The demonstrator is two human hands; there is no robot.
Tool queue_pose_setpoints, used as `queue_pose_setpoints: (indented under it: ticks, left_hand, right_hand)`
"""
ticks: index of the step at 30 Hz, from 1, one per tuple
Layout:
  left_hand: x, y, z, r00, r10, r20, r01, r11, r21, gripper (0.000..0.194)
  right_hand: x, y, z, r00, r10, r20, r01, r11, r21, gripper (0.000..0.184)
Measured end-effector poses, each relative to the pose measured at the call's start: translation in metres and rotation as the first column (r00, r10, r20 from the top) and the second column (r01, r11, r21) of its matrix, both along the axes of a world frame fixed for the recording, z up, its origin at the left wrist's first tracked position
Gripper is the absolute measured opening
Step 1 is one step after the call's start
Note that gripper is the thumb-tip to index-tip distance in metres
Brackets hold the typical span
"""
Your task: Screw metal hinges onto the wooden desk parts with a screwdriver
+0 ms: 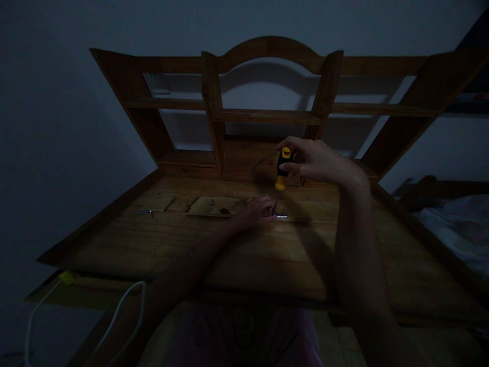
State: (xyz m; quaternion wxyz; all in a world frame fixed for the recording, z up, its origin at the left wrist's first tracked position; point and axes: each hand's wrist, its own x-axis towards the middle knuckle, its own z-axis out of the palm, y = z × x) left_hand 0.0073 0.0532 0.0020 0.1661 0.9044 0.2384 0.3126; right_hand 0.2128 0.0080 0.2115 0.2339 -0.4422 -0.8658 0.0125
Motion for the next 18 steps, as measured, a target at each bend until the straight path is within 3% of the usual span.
queue_pose_setpoints:
  ticks: [18]
  left_hand:
    - [0.0007, 0.0016, -0.0022, 1.000, -0.006, 0.012, 0.006, 1.000, 0.010, 0.023]
  right_hand:
    - [0.0023, 0.0040, -0.0020, 1.000, -0.011, 0.011, 0.011, 1.000, 0.015, 0.039]
